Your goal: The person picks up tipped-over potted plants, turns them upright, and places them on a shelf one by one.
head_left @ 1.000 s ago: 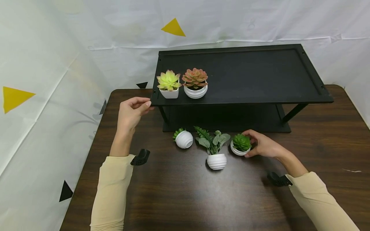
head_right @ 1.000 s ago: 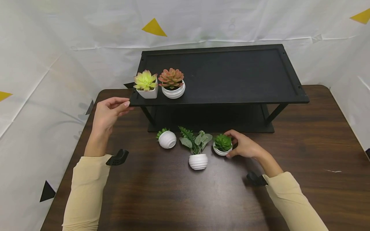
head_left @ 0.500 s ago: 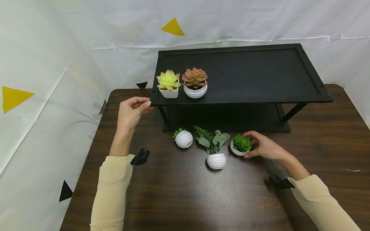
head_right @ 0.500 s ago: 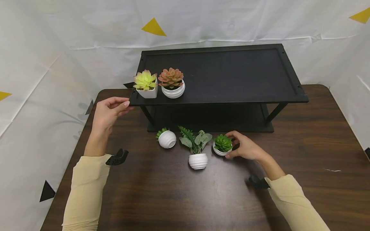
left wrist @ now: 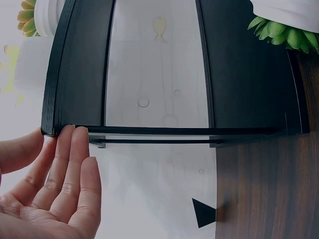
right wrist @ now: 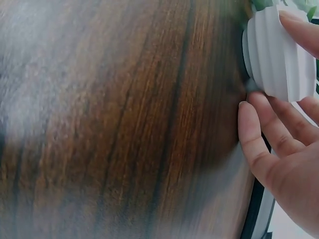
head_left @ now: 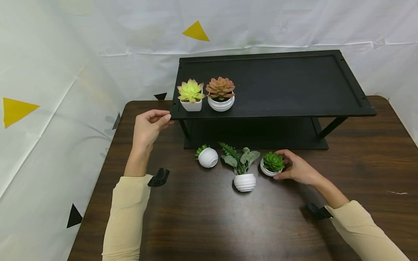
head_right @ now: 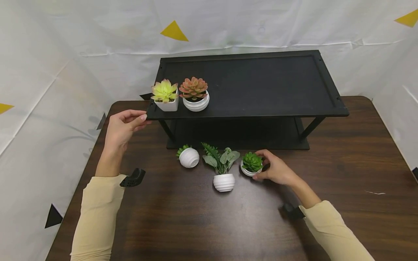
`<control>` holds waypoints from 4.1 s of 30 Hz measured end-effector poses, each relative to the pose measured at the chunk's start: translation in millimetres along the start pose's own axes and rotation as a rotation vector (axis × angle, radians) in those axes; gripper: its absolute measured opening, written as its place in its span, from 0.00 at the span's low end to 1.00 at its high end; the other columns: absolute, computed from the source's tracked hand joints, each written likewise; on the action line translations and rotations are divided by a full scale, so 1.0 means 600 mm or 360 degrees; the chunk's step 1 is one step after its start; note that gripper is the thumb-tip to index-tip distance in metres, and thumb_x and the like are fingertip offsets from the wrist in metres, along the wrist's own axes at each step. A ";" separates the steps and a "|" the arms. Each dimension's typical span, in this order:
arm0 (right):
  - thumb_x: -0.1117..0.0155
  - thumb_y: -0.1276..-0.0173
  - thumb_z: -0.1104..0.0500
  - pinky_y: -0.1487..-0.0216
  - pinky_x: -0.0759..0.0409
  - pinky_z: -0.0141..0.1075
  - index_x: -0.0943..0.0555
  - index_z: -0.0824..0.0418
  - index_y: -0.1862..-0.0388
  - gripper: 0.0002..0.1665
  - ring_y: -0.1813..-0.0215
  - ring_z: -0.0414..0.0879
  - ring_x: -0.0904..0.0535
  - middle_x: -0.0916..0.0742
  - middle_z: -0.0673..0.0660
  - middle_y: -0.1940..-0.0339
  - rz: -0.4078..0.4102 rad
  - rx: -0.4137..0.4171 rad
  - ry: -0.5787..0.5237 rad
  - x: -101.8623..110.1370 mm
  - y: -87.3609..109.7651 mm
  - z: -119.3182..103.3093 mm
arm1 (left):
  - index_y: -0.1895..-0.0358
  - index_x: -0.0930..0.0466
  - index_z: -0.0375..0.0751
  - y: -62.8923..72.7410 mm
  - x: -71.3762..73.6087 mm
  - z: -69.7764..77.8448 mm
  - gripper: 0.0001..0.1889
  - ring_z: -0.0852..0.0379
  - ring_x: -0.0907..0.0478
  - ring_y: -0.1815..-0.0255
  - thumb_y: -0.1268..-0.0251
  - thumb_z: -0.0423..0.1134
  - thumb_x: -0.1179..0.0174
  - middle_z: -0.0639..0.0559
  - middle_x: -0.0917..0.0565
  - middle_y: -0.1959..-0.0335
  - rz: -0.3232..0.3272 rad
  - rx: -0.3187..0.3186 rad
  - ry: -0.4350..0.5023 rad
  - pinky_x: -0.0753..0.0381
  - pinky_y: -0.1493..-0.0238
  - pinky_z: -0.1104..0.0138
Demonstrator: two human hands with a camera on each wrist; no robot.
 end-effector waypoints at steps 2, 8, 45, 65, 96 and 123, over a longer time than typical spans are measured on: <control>0.26 0.52 0.63 0.71 0.23 0.33 0.39 0.73 0.40 0.44 0.61 0.50 0.26 0.24 0.65 0.56 0.0001 0.0001 0.0009 -0.002 0.000 -0.001 | 0.56 0.21 0.26 0.000 0.000 0.000 0.12 0.64 0.19 0.72 0.40 0.31 0.40 0.43 0.19 0.65 0.0000 0.0002 0.0002 0.20 0.57 0.66; 0.26 0.51 0.61 0.74 0.25 0.33 0.38 0.72 0.41 0.43 0.67 0.48 0.26 0.23 0.63 0.59 0.0022 0.0001 0.0052 -0.005 -0.001 -0.001 | 0.56 0.21 0.26 0.000 0.000 -0.001 0.12 0.64 0.19 0.72 0.40 0.31 0.40 0.43 0.19 0.65 0.0000 0.0006 0.0000 0.20 0.58 0.67; 0.25 0.52 0.54 0.70 0.25 0.38 0.35 0.71 0.41 0.44 0.68 0.47 0.22 0.22 0.63 0.61 0.0215 -0.0118 0.0291 0.022 0.031 -0.037 | 0.56 0.21 0.26 -0.001 0.000 -0.001 0.12 0.62 0.18 0.71 0.40 0.31 0.40 0.43 0.19 0.65 -0.0003 -0.0012 0.0007 0.20 0.58 0.67; 0.26 0.51 0.55 0.70 0.23 0.37 0.36 0.73 0.41 0.43 0.67 0.49 0.20 0.23 0.63 0.62 0.0181 -0.0090 0.0259 0.027 0.040 -0.055 | 0.55 0.21 0.27 -0.001 -0.001 -0.002 0.12 0.54 0.18 0.66 0.40 0.31 0.41 0.37 0.19 0.61 0.0008 0.0010 -0.0007 0.20 0.58 0.66; 0.25 0.51 0.55 0.68 0.23 0.34 0.35 0.71 0.41 0.43 0.68 0.45 0.20 0.18 0.59 0.64 0.0172 -0.0065 0.0282 0.050 0.048 -0.102 | 0.55 0.21 0.27 -0.001 -0.001 0.000 0.12 0.60 0.18 0.69 0.40 0.32 0.41 0.39 0.19 0.62 0.0004 0.0003 -0.0030 0.20 0.58 0.66; 0.24 0.53 0.56 0.70 0.23 0.33 0.33 0.68 0.42 0.42 0.69 0.45 0.20 0.19 0.59 0.63 0.0150 -0.0044 0.0330 0.078 0.036 -0.207 | 0.56 0.21 0.27 -0.002 -0.001 -0.001 0.12 0.60 0.18 0.70 0.40 0.31 0.41 0.38 0.19 0.62 0.0016 0.0001 -0.0033 0.19 0.59 0.67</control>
Point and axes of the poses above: each hand's wrist, its own y-axis away from the middle knuckle, its own x-axis out of the back of the hand, z = x × y, the point moved 7 cm from there along -y, towards the middle knuckle
